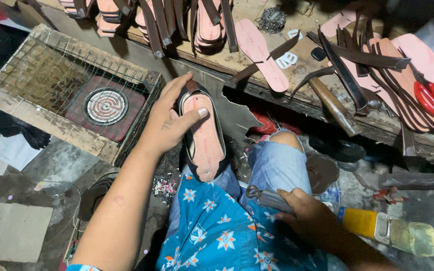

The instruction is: The person sits on the floor and works a black shoe upper over a sole on their lap, using pincers to pull and tuck the upper edge and a hammer to pound it in place. They turn the shoe over, work around the toe and sides, then place the shoe on a small heated plate in a wooden box.

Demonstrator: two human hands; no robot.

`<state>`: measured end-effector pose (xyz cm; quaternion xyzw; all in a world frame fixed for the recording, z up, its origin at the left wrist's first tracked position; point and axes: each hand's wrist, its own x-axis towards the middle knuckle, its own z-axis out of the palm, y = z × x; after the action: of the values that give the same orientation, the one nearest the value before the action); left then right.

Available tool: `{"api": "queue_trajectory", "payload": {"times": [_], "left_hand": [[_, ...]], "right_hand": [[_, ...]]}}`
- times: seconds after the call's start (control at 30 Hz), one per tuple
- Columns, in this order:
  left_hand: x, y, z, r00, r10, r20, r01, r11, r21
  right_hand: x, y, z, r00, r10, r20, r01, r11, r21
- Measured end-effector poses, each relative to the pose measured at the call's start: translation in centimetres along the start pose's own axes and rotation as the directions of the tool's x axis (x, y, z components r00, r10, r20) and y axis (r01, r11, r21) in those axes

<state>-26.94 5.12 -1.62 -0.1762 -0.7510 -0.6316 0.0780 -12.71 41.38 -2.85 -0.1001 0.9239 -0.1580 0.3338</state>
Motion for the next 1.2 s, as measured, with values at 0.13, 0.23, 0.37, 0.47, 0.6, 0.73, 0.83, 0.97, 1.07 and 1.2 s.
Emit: {"api": "queue_trajectory", "payload": {"times": [0.13, 0.23, 0.37, 0.47, 0.6, 0.73, 0.83, 0.97, 1.07, 1.2], "left_hand": [[-0.2, 0.6, 0.6, 0.995, 0.092, 0.029, -0.095, 0.989, 0.114], [-0.3, 1.5, 1.1, 0.989, 0.138, 0.06, -0.145, 0.98, 0.138], [-0.6, 4.1, 3.0, 0.985, 0.143, 0.095, -0.16, 0.963, 0.215], [-1.4, 6.6, 4.8, 0.972, 0.207, 0.116, -0.228, 0.949, 0.219], [-2.8, 9.2, 6.8, 0.961, 0.254, 0.112, -0.276, 0.917, 0.287], [-3.5, 10.3, 8.2, 0.955, 0.285, 0.085, -0.296, 0.883, 0.364], [-4.1, 10.5, 9.0, 0.951, 0.3, 0.079, -0.305, 0.864, 0.4], [-4.8, 10.6, 10.0, 0.942, 0.322, 0.09, -0.331, 0.861, 0.386], [-5.0, 10.5, 10.7, 0.935, 0.339, 0.108, -0.354, 0.857, 0.375], [-5.4, 10.4, 11.5, 0.928, 0.35, 0.132, -0.373, 0.854, 0.362]], "right_hand": [[-0.7, 0.4, -1.7, 0.985, 0.151, 0.08, -0.171, 0.839, 0.516], [-2.6, 0.1, -3.1, 0.995, 0.059, -0.079, 0.041, 0.483, 0.874], [-3.8, -1.5, -4.8, 0.961, -0.227, -0.157, 0.248, 0.465, 0.85], [-3.6, -3.1, -5.7, 0.979, -0.201, -0.017, 0.111, 0.465, 0.878], [-5.6, -3.6, -7.5, 0.982, -0.179, 0.057, 0.057, 0.571, 0.819], [-6.4, -3.8, -8.4, 0.984, -0.056, 0.169, -0.084, 0.691, 0.718], [-6.5, -3.7, -8.5, 0.967, -0.118, 0.225, -0.08, 0.7, 0.71], [-6.7, -3.5, -8.5, 0.969, -0.124, 0.215, -0.091, 0.628, 0.773], [-7.4, -3.4, -8.9, 0.973, -0.084, 0.214, -0.096, 0.697, 0.71], [-8.7, -3.5, -10.3, 0.961, 0.003, 0.276, -0.139, 0.87, 0.474]]}}
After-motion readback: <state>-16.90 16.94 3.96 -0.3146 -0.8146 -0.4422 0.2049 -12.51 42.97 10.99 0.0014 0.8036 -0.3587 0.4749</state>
